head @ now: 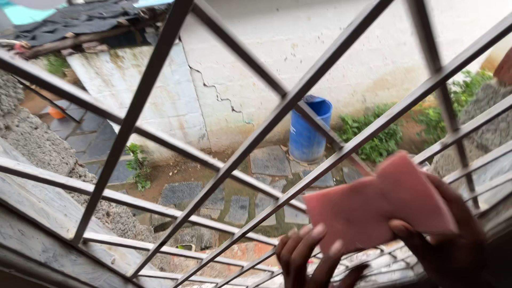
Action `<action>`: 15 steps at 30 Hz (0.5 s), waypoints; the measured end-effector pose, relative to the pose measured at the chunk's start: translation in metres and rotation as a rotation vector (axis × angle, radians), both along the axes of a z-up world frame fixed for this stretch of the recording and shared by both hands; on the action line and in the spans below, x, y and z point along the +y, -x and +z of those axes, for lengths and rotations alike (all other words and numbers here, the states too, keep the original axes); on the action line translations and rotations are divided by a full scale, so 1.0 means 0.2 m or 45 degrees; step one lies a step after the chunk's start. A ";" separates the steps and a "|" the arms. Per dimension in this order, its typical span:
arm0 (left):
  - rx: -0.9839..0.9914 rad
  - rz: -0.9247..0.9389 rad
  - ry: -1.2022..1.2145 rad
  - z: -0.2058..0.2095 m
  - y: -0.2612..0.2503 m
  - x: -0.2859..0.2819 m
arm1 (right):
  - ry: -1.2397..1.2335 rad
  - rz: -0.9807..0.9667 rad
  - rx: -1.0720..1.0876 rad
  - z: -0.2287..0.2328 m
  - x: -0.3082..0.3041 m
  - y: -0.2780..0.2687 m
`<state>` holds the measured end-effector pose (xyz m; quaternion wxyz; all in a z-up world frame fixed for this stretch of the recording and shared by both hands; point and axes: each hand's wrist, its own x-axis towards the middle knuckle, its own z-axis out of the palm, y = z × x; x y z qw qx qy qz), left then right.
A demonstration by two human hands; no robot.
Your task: The person uses a pink sanding block to sand the metal bars of a window grille. They move the block along the bars, adjusting grip and position to reach different sections of the grille.
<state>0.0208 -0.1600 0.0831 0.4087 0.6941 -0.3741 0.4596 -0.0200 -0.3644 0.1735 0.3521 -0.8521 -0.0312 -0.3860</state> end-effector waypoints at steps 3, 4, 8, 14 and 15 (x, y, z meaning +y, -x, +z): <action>-0.061 0.186 -0.041 0.13 -0.07 -0.12 | 0.112 0.109 -0.037 0.04 -0.08 -0.08; -0.069 0.210 -0.042 0.15 -0.08 -0.14 | 0.184 0.137 -0.051 0.06 -0.12 -0.10; -0.083 0.242 -0.016 0.22 -0.10 -0.18 | 0.655 0.182 -0.223 0.13 -0.32 -0.11; -0.065 0.318 -0.001 0.29 -0.02 -0.24 | 1.124 0.298 -0.381 0.25 -0.44 -0.16; -0.071 0.308 0.000 0.30 -0.01 -0.24 | 1.144 0.293 -0.383 0.27 -0.43 -0.16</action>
